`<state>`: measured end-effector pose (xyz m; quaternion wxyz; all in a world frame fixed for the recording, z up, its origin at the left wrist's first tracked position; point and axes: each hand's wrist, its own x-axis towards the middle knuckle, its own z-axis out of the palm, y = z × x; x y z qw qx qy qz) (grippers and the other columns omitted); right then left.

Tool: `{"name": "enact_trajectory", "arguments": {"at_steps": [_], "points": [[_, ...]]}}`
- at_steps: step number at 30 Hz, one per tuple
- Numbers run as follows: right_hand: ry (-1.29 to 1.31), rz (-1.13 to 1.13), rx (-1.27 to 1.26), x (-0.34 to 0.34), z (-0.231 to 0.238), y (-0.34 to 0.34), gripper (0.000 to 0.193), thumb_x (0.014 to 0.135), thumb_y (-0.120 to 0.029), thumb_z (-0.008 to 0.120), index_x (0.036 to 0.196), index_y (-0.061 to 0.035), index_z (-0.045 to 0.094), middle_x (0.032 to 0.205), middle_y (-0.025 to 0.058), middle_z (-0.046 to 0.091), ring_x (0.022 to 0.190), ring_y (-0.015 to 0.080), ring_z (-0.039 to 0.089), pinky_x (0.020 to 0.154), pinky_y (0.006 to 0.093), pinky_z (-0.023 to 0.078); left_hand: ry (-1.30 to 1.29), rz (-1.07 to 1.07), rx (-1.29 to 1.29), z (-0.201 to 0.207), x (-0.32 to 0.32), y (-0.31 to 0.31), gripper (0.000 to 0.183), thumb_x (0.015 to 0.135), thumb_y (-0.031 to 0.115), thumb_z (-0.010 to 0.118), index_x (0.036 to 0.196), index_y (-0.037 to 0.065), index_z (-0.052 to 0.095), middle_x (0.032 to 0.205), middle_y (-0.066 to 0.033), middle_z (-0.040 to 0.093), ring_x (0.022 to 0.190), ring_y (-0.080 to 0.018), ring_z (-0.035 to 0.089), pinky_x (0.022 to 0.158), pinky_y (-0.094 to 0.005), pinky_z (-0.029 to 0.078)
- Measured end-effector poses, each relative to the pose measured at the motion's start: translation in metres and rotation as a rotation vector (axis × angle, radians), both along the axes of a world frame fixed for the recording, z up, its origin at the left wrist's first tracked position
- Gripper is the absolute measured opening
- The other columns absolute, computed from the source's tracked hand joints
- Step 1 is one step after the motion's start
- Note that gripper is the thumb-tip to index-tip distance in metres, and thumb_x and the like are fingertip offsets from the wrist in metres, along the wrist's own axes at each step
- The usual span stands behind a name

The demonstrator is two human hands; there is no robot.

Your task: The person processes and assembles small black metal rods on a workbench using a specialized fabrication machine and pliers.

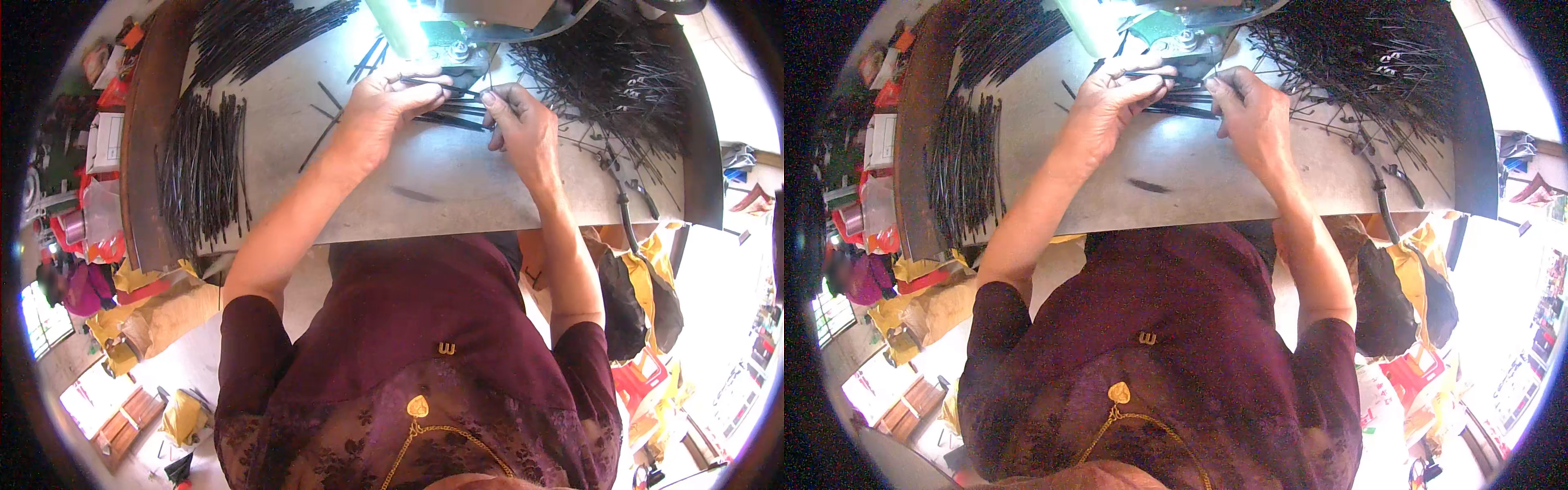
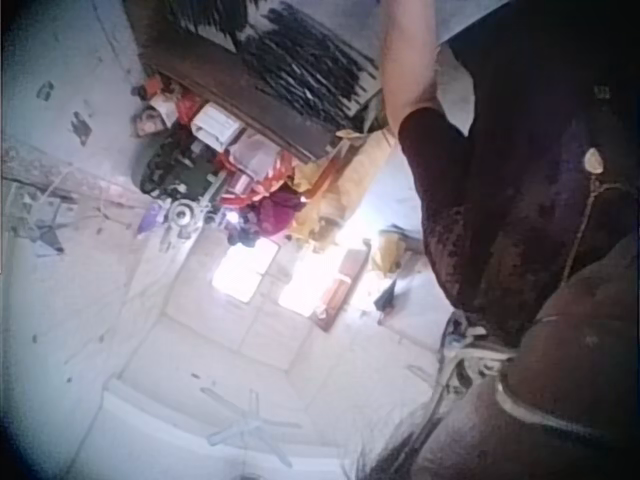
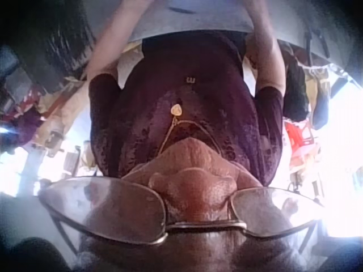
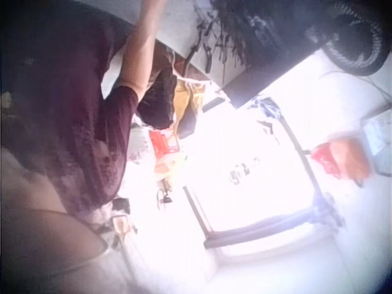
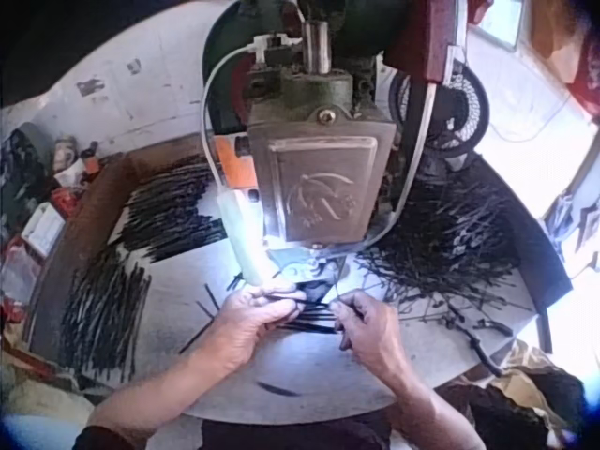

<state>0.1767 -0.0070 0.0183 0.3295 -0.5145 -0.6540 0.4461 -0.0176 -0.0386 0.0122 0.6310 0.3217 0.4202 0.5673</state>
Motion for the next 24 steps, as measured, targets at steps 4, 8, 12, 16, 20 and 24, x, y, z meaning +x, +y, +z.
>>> {"name": "enact_trajectory", "arguments": {"at_steps": [4, 8, 12, 16, 20, 24], "points": [[-0.061, 0.025, 0.093, 0.000, 0.001, 0.001, 0.022, 0.090, -0.023, 0.061, 0.093, -0.0023, 0.065, 0.063, 0.0062, 0.061, 0.048, 0.0128, 0.059, 0.048, 0.0284, 0.046, 0.607, 0.044, 0.116, 0.002, -0.003, -0.005, 0.019, 0.083, 0.004, 0.065, 0.102, 0.003, 0.066, 0.102, -0.0091, 0.068, 0.090, -0.0168, 0.064, 0.078, -0.0272, 0.052], [-0.100, 0.081, 0.191, -0.007, 0.006, 0.003, 0.021, 0.090, -0.022, 0.062, 0.095, -0.0022, 0.065, 0.063, 0.0070, 0.061, 0.048, 0.0129, 0.059, 0.048, 0.0289, 0.046, 1.482, 0.172, 0.757, 0.009, -0.001, -0.004, 0.021, 0.080, 0.012, 0.069, 0.100, 0.013, 0.069, 0.090, -0.0071, 0.067, 0.083, -0.0253, 0.063, 0.072, -0.0345, 0.050], [-0.010, 0.064, 0.110, -0.015, 0.013, 0.001, 0.023, 0.090, -0.021, 0.062, 0.104, -0.0030, 0.066, 0.064, 0.0083, 0.061, 0.048, 0.0128, 0.059, 0.048, 0.0288, 0.047, 1.516, 0.181, 0.761, -0.009, -0.003, 0.000, 0.018, 0.083, 0.014, 0.066, 0.101, 0.012, 0.068, 0.082, -0.0086, 0.064, 0.078, -0.0260, 0.061, 0.069, -0.0358, 0.050], [-0.028, 0.037, 0.068, -0.015, 0.014, 0.003, 0.026, 0.089, -0.020, 0.062, 0.110, -0.0040, 0.066, 0.064, 0.0090, 0.060, 0.049, 0.0128, 0.059, 0.049, 0.0285, 0.047, 0.606, 0.170, 0.027, -0.005, -0.008, 0.016, 0.015, 0.091, 0.016, 0.060, 0.100, 0.005, 0.066, 0.081, -0.0024, 0.063, 0.072, -0.0115, 0.057, 0.063, -0.0267, 0.047], [-0.068, 0.029, 0.164, -0.017, 0.003, 0.009, 0.026, 0.088, -0.020, 0.063, 0.111, -0.0064, 0.066, 0.071, 0.0110, 0.065, 0.051, 0.0153, 0.061, 0.051, 0.0296, 0.048, 0.218, 0.158, 0.156, -0.010, -0.002, 0.028, 0.025, 0.091, 0.018, 0.061, 0.111, 0.003, 0.062, 0.087, -0.0004, 0.063, 0.070, -0.0052, 0.051, 0.061, -0.0185, 0.041], [-0.312, -0.020, 0.559, -0.018, -0.015, 0.017, 0.024, 0.087, -0.027, 0.063, 0.109, -0.0174, 0.067, 0.081, 0.0138, 0.069, 0.061, 0.0290, 0.066, 0.058, 0.0401, 0.051, 0.195, 0.131, 0.151, -0.012, 0.006, 0.027, 0.028, 0.090, 0.019, 0.062, 0.113, 0.003, 0.062, 0.089, -0.0003, 0.063, 0.072, -0.0050, 0.051, 0.062, -0.0180, 0.041]]}}
